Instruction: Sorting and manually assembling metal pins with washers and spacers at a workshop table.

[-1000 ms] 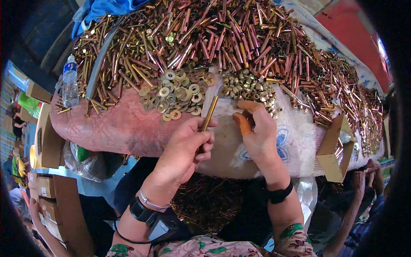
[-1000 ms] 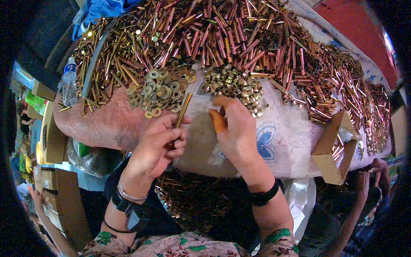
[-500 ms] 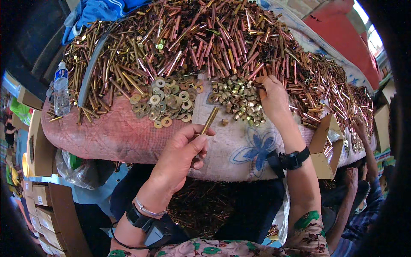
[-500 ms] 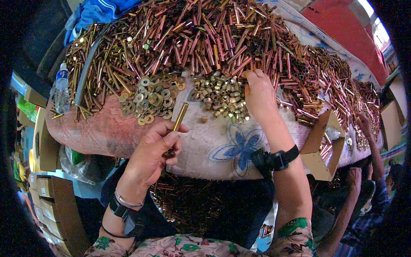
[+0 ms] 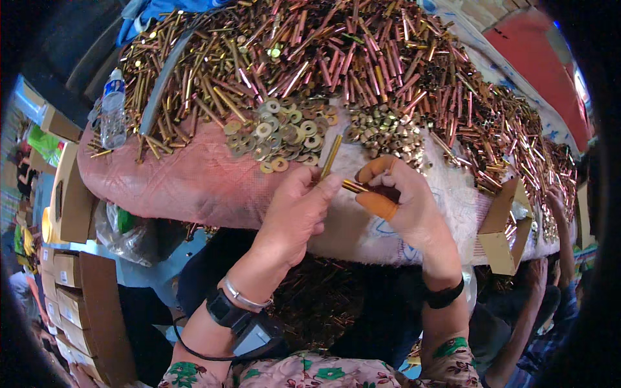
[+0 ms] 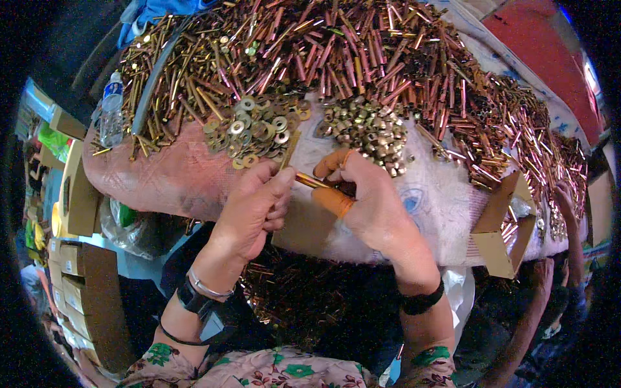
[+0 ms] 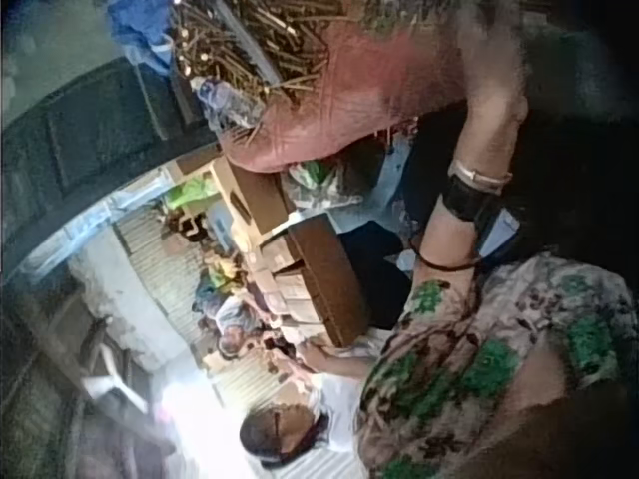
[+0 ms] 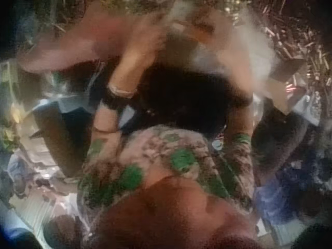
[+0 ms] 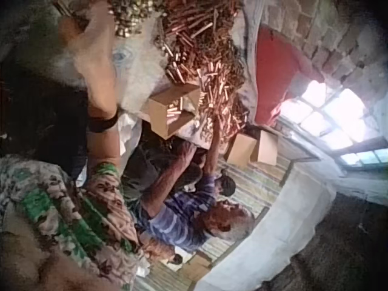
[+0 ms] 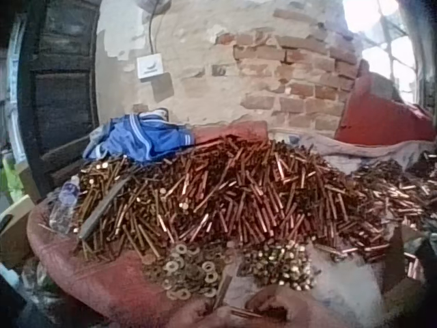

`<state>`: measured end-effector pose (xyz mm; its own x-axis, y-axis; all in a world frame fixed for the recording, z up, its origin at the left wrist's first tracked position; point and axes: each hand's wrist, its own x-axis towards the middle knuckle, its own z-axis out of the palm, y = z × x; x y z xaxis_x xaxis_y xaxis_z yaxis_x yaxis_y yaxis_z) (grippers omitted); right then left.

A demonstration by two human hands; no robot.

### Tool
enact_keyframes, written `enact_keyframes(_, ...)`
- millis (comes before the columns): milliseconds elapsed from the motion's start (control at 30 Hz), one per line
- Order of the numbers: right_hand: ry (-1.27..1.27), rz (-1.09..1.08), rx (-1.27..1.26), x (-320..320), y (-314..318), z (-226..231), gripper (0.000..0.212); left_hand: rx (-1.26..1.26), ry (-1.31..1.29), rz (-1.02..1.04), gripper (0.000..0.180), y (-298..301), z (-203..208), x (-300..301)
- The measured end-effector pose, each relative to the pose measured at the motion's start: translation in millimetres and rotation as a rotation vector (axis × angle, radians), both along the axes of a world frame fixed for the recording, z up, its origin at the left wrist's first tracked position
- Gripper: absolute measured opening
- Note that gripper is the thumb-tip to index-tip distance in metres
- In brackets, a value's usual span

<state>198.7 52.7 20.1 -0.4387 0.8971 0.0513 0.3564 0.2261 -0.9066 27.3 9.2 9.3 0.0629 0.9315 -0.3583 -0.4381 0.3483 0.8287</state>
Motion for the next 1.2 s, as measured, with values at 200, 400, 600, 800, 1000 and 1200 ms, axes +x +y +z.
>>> enact_keyframes(200, 0.247, -0.075, -0.121, -19.6, -9.8, -4.1, 0.022, -0.033, -0.028, 0.031, 0.013, -1.1, -8.0, -9.1)
enact_keyframes(400, 0.845, -0.094, -0.341, -20.6, -6.0, -40.9, 0.025, -0.045, -0.119, -0.006, 0.012, -4.3, -7.5, -7.0)
enact_keyframes(600, 1.006, -0.23, -0.294, -6.8, 7.8, -41.7, 0.018, -0.089, -0.027, -0.099, 0.013, -5.6, -7.4, -4.3)
enact_keyframes(800, 1.03, -0.272, -0.237, 1.2, 12.1, -35.8, 0.017, 0.008, 0.079, -0.21, 0.016, -9.8, -9.7, -2.2)
enact_keyframes(1000, 1.08, -0.219, -0.328, 5.9, 14.2, -43.5, 0.018, 0.034, 0.187, -0.245, 0.015, -9.0, -10.1, -3.5)
enact_keyframes(1200, 0.954, -0.241, -0.308, 0.5, 7.7, -37.2, 0.015, 0.241, 0.569, -0.268, 0.018, -10.6, -22.2, -6.6)
